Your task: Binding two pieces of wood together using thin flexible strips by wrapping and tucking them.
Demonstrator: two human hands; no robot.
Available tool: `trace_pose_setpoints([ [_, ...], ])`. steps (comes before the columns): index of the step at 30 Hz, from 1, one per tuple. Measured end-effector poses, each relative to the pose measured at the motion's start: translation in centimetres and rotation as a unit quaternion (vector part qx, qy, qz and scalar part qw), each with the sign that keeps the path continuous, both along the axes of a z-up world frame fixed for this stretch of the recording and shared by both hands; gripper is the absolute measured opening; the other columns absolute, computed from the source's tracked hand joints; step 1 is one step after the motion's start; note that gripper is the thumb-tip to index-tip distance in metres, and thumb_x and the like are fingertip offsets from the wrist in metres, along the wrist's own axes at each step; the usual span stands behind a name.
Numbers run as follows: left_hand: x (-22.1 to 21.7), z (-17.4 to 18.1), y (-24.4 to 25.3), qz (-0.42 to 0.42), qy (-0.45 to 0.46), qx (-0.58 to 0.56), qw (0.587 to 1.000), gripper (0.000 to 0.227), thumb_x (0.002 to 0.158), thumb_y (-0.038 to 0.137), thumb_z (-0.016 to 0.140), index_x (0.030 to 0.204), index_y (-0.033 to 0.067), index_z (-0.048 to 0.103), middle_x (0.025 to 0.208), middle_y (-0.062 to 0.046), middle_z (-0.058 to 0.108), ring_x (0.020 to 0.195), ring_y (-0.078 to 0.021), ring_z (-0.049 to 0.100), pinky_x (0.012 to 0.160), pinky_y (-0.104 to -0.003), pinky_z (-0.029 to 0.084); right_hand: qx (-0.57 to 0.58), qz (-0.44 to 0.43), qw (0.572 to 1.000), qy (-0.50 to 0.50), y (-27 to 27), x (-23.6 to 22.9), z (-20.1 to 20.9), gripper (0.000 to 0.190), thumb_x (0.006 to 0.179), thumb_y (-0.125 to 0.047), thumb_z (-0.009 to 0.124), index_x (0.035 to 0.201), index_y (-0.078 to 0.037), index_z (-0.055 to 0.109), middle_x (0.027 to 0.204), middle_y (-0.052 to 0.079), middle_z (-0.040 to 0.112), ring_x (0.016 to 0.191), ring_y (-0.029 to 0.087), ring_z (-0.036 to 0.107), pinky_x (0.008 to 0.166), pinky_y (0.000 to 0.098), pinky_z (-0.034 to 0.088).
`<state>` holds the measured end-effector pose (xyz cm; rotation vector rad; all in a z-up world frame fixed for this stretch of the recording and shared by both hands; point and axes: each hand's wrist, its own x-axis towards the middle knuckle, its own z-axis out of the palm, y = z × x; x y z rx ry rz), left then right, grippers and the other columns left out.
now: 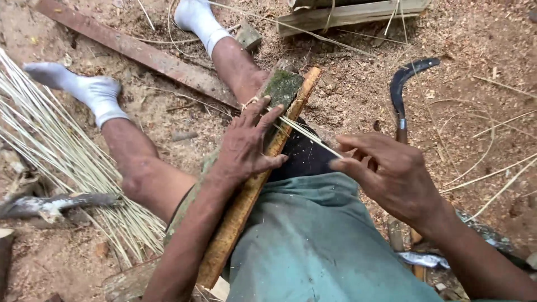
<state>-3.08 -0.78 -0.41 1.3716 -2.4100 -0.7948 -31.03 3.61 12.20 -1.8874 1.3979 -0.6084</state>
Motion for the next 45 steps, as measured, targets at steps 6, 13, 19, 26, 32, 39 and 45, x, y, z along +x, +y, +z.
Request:
trace_pose_setpoints([
  [6, -0.2, -0.2, -0.1, 0.023, -0.014, -0.007, 1.0, 0.12, 0.062, 0.069, 0.083, 0.158, 0.0168, 0.034, 0.159, -0.019, 0.039, 0.141, -0.0366, 0.042, 0.111, -0.055, 0.039, 0.065, 0.081, 0.976, 0.19, -0.7, -0.3, -1.9, 0.024, 0.096, -0.021, 0.068, 0.114, -0.006, 0.074, 0.063, 0.009, 0.069, 0.036, 0.013, 0.048, 0.024, 0.0276, 0.04],
  [13, -0.9, -0.1, 0.4, 0.001, 0.009, -0.023, 1.0, 0.104, 0.063, 0.061, 0.087, 0.149, 0.0211, 0.046, 0.159, -0.016, 0.036, 0.138, -0.0371, 0.042, 0.106, -0.057, 0.039, 0.057, 0.172, 0.967, 0.18, -0.7, 0.2, -0.3, 0.022, 0.101, -0.027, 0.054, 0.098, -0.012, 0.069, 0.056, 0.0, 0.062, 0.03, 0.008, 0.042, 0.017, 0.0233, 0.037],
  [19, -0.8, -1.2, 0.4, 0.025, 0.093, -0.051, 0.994, 0.072, 0.08, 0.063, 0.075, 0.127, 0.0109, 0.058, 0.145, -0.019, 0.049, 0.131, -0.0381, 0.048, 0.11, -0.06, 0.043, -0.214, 0.219, 0.877, 0.371, -6.2, -3.0, -2.2, 0.014, 0.101, -0.019, 0.065, 0.11, -0.017, 0.075, 0.085, -0.003, 0.066, 0.064, 0.012, 0.051, 0.054, 0.0272, 0.042],
  [26, -1.5, -1.6, 0.2, 0.087, 0.196, -0.122, 0.969, 0.022, 0.102, 0.043, 0.06, 0.112, 0.0248, 0.067, 0.123, -0.009, 0.064, 0.12, -0.0347, 0.062, 0.092, -0.044, 0.049, -0.213, 0.195, 0.883, 0.37, -5.5, -3.2, -13.1, 0.027, 0.095, -0.004, 0.061, 0.111, -0.023, 0.071, 0.103, 0.006, 0.069, 0.077, 0.018, 0.068, 0.063, 0.0327, 0.055],
  [32, -1.2, -1.2, 0.2, 0.107, 0.218, -0.072, 0.967, 0.022, 0.105, 0.037, 0.058, 0.104, 0.0169, 0.067, 0.114, -0.013, 0.068, 0.115, -0.036, 0.066, 0.097, -0.049, 0.053, -0.156, 0.13, 0.942, 0.268, -3.5, -0.5, -16.8, 0.021, 0.104, -0.007, 0.057, 0.121, -0.013, 0.068, 0.096, 0.012, 0.07, 0.083, 0.024, 0.074, 0.065, 0.0313, 0.062],
  [39, -1.4, -2.7, -0.3, 0.114, 0.243, -0.062, 0.961, 0.031, 0.106, 0.045, 0.052, 0.11, 0.0175, 0.065, 0.116, -0.013, 0.069, 0.118, -0.0344, 0.066, 0.1, -0.049, 0.054, -0.064, -0.038, 0.997, 0.036, -5.0, 3.5, -11.5, 0.017, 0.114, -0.006, 0.049, 0.118, 0.003, 0.064, 0.095, 0.019, 0.07, 0.083, 0.029, 0.073, 0.067, 0.0349, 0.064],
  [45, -1.1, -1.9, -0.2, 0.109, 0.278, -0.062, 0.952, 0.023, 0.106, 0.037, 0.056, 0.112, 0.0155, 0.063, 0.112, -0.013, 0.066, 0.115, -0.0374, 0.066, 0.097, -0.053, 0.053, 0.01, -0.108, 0.982, -0.155, -4.8, 5.1, -10.1, 0.017, 0.111, -0.006, 0.054, 0.118, 0.007, 0.063, 0.097, 0.024, 0.073, 0.083, 0.024, 0.075, 0.071, 0.0344, 0.065],
])
